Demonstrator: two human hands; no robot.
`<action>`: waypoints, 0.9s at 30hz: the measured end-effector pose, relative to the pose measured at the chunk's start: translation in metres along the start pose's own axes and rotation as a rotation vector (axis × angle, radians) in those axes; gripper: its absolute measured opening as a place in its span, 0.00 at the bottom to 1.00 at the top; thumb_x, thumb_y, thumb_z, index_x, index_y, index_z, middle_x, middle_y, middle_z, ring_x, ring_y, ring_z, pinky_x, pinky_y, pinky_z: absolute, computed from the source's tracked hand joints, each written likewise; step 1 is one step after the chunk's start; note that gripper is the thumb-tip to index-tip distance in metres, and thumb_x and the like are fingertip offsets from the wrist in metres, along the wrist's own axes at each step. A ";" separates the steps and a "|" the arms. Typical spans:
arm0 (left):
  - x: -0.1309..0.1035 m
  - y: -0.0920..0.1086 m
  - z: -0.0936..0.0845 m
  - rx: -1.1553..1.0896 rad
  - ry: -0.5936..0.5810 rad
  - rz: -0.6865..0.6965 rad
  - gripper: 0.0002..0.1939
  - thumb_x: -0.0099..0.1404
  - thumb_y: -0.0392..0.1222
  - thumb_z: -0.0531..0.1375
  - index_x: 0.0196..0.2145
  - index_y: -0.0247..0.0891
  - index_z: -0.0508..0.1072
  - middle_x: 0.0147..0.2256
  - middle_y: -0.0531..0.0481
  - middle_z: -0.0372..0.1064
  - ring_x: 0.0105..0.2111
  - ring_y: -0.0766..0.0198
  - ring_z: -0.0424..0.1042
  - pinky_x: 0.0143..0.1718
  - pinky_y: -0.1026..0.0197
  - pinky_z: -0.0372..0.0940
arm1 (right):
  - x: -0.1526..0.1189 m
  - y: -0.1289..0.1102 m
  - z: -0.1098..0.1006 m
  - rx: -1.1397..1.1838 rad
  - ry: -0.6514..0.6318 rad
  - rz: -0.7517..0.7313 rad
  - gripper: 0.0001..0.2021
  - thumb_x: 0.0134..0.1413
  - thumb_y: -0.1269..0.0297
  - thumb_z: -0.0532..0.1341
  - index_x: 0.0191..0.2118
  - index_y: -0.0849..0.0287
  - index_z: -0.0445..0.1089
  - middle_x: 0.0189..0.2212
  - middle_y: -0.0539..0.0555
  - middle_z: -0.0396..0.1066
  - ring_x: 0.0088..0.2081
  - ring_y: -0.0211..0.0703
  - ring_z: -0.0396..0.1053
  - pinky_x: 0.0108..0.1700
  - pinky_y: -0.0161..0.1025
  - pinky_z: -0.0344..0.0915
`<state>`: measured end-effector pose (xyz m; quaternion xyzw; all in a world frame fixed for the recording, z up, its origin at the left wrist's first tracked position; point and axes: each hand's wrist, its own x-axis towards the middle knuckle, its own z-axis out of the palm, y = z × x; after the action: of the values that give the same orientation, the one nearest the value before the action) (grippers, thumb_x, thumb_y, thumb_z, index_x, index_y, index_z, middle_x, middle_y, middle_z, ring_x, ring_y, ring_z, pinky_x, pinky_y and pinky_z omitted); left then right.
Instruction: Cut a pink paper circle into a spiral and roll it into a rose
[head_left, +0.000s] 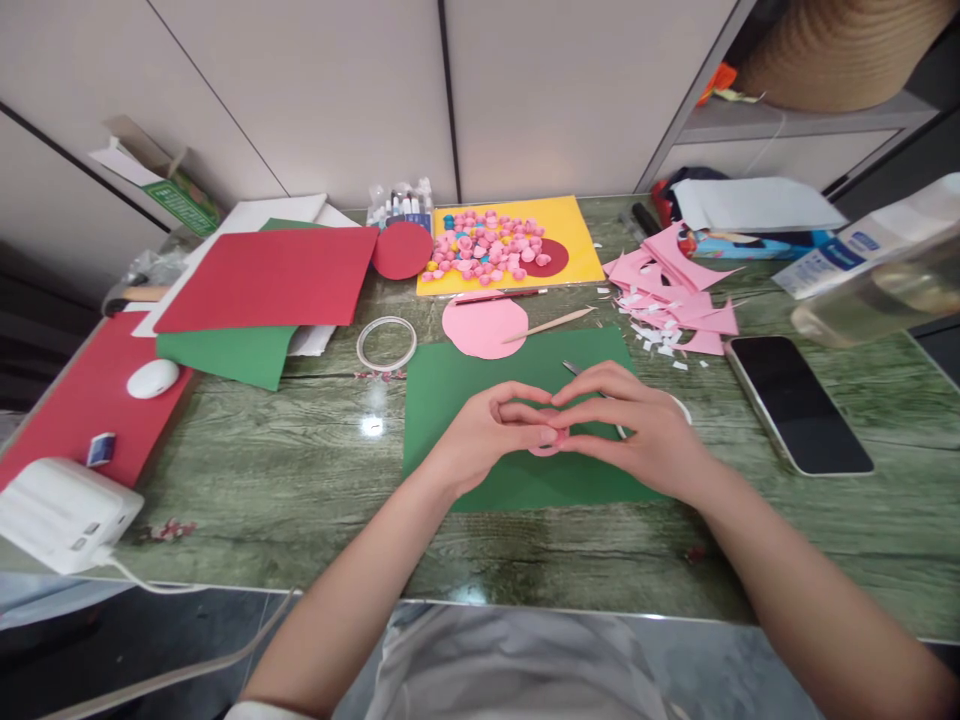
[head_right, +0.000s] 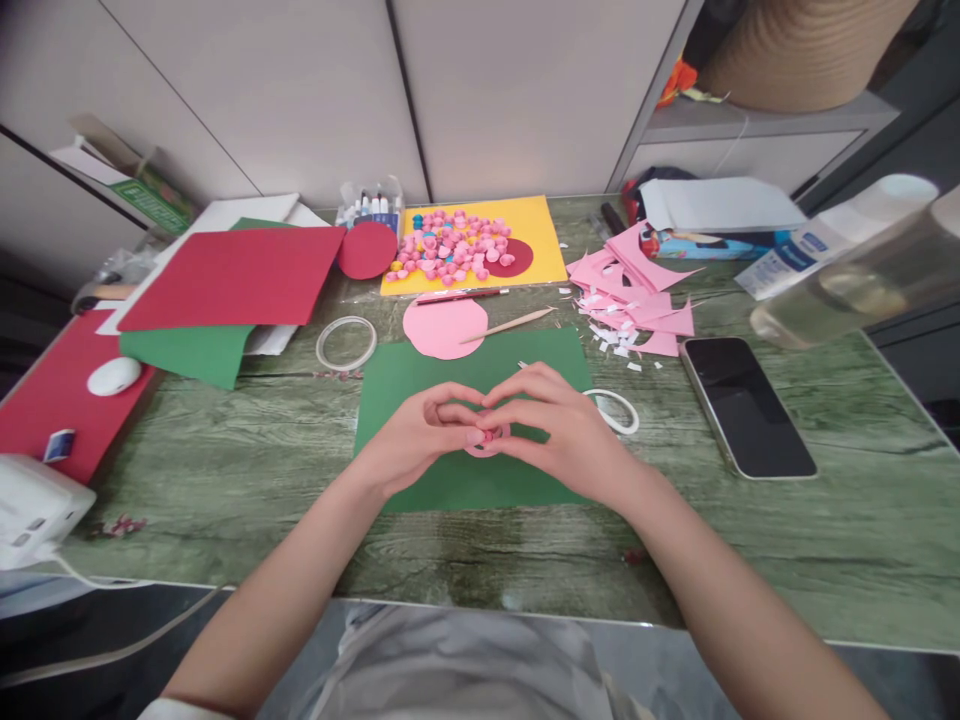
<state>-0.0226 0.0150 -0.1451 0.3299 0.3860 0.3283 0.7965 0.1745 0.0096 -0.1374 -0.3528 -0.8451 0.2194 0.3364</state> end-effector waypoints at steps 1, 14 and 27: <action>0.000 0.000 0.000 0.008 -0.003 -0.004 0.18 0.46 0.32 0.69 0.36 0.34 0.72 0.27 0.51 0.76 0.28 0.66 0.74 0.36 0.61 0.67 | 0.000 0.000 0.000 0.004 -0.015 0.000 0.07 0.52 0.68 0.65 0.38 0.53 0.73 0.40 0.54 0.72 0.42 0.45 0.67 0.47 0.48 0.66; 0.002 -0.010 0.009 -0.161 0.117 0.058 0.17 0.48 0.32 0.68 0.37 0.34 0.70 0.30 0.50 0.77 0.30 0.67 0.74 0.38 0.63 0.65 | 0.000 0.001 0.012 -0.174 0.129 -0.028 0.05 0.52 0.68 0.64 0.36 0.56 0.70 0.35 0.55 0.73 0.39 0.45 0.68 0.43 0.47 0.66; 0.002 -0.007 0.002 -0.095 0.033 -0.011 0.19 0.48 0.33 0.69 0.39 0.35 0.70 0.29 0.50 0.76 0.31 0.66 0.75 0.37 0.62 0.65 | 0.000 -0.002 0.000 0.019 0.023 0.001 0.06 0.53 0.69 0.64 0.38 0.53 0.73 0.37 0.54 0.73 0.40 0.44 0.67 0.42 0.44 0.68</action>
<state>-0.0184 0.0125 -0.1504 0.2843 0.3848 0.3473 0.8065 0.1737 0.0089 -0.1360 -0.3525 -0.8388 0.2236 0.3495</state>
